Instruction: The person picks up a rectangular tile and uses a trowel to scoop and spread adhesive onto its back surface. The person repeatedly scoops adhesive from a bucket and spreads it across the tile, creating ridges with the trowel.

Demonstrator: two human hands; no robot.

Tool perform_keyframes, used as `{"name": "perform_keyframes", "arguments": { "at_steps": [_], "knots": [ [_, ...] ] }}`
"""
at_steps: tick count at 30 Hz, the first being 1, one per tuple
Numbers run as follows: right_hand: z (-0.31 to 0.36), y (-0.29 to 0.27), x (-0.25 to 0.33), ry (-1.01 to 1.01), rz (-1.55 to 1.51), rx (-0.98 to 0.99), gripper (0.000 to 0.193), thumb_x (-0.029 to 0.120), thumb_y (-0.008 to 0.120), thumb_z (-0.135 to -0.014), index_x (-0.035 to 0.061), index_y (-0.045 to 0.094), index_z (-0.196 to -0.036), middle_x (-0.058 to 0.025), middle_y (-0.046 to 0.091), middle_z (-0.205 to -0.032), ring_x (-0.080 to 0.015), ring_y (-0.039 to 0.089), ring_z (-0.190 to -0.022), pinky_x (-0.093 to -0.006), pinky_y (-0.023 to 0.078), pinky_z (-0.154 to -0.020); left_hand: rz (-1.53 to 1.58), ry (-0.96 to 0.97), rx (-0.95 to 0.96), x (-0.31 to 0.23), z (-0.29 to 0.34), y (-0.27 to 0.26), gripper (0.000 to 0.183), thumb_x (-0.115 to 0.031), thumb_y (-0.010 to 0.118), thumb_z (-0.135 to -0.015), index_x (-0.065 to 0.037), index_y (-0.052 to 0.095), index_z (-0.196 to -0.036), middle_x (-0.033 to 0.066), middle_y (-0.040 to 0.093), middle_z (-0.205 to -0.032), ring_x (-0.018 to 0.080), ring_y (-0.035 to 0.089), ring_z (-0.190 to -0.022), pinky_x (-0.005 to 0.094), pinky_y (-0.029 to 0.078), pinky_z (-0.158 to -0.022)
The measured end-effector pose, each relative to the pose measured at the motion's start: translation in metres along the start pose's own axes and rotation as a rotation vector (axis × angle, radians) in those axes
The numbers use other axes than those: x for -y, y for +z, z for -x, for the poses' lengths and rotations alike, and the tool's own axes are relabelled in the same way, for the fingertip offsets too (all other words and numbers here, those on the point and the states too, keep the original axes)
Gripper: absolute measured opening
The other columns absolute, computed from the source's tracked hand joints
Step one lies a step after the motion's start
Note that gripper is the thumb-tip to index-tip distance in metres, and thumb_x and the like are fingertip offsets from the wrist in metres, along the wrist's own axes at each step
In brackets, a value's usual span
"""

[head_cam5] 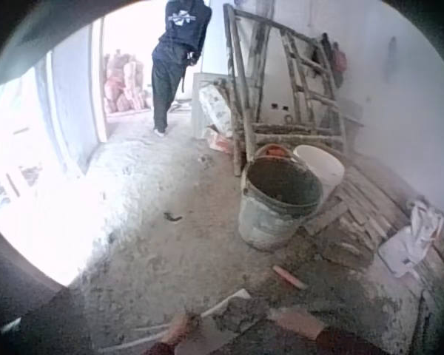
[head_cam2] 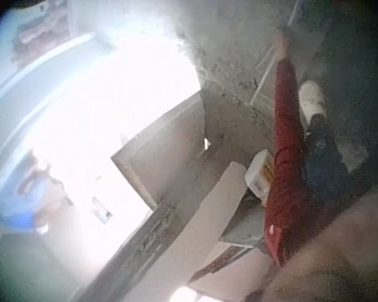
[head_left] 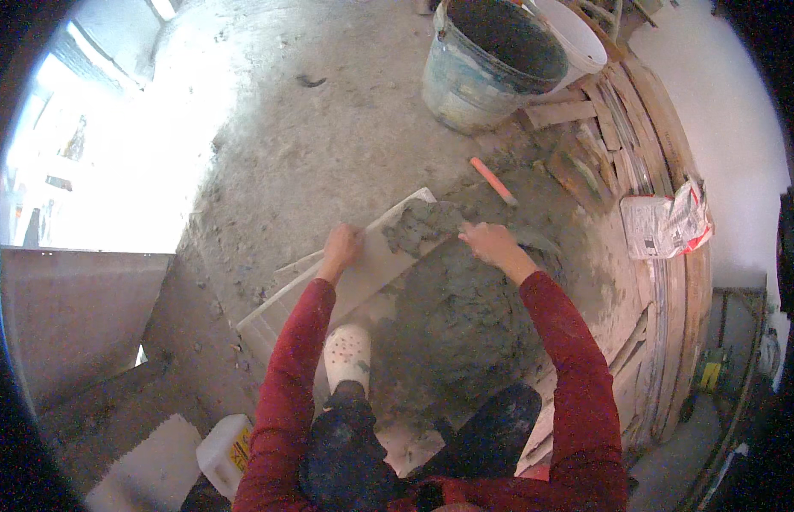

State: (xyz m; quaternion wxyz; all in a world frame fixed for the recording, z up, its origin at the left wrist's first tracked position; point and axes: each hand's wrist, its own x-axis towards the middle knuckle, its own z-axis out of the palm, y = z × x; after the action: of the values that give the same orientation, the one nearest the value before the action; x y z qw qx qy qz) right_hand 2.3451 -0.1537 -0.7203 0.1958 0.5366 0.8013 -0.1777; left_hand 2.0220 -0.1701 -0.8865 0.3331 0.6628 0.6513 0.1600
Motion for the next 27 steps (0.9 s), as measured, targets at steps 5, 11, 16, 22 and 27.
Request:
{"name": "perform_keyframes", "arguments": {
  "at_steps": [5,11,16,22,27],
  "knots": [
    [-0.016,-0.013,0.002,0.052,-0.338,0.301,0.040,0.039,0.042,-0.097,0.0038,0.056,-0.108,-0.0211,0.065,-0.092,-0.0397,0.063,-0.084,-0.0520,0.049,-0.072,0.058,-0.011,0.031,-0.006,0.000,-0.002,0.025,-0.025,0.055,-0.082,-0.004,0.069,-0.085,0.0232,0.064,-0.089,0.0417,0.062,-0.083,0.0501,0.048,-0.076],
    [0.022,-0.008,0.015,0.049,-0.067,-0.001,0.040,0.036,0.043,-0.097,0.0001,0.060,-0.093,-0.0225,0.064,-0.086,-0.0413,0.062,-0.079,-0.0528,0.048,-0.069,0.033,0.001,-0.069,-0.002,0.012,-0.004,0.027,-0.025,0.052,-0.085,-0.002,0.068,-0.083,0.0235,0.064,-0.085,0.0423,0.061,-0.083,0.0519,0.047,-0.074],
    [0.009,0.057,-0.027,-0.009,-0.112,-0.277,0.038,0.035,0.043,-0.098,0.0015,0.058,-0.087,-0.0142,0.064,-0.077,-0.0337,0.063,-0.065,-0.0471,0.050,-0.057,0.073,0.041,-0.044,-0.027,0.002,0.002,0.030,-0.025,0.052,-0.086,0.001,0.067,-0.084,0.0248,0.063,-0.084,0.0433,0.061,-0.083,0.0513,0.047,-0.074],
    [0.005,0.013,0.003,0.306,-0.975,0.183,0.034,0.036,0.048,-0.096,0.0059,0.055,-0.083,0.0007,0.050,-0.063,-0.0076,0.044,-0.042,-0.0265,0.037,-0.035,0.047,-0.093,0.003,-0.004,0.003,-0.011,0.026,-0.023,0.056,-0.085,-0.004,0.070,-0.094,0.0238,0.064,-0.088,0.0417,0.062,-0.085,0.0481,0.049,-0.077],
    [0.041,0.078,0.068,0.475,-1.369,-0.157,0.036,0.040,0.050,-0.096,0.0057,0.058,-0.089,0.0008,0.051,-0.064,-0.0075,0.045,-0.043,-0.0270,0.039,-0.036,0.147,-0.118,0.022,-0.007,0.006,-0.009,0.026,-0.023,0.058,-0.082,-0.005,0.070,-0.096,0.0231,0.065,-0.088,0.0410,0.063,-0.086,0.0470,0.049,-0.077]
  ]
}}
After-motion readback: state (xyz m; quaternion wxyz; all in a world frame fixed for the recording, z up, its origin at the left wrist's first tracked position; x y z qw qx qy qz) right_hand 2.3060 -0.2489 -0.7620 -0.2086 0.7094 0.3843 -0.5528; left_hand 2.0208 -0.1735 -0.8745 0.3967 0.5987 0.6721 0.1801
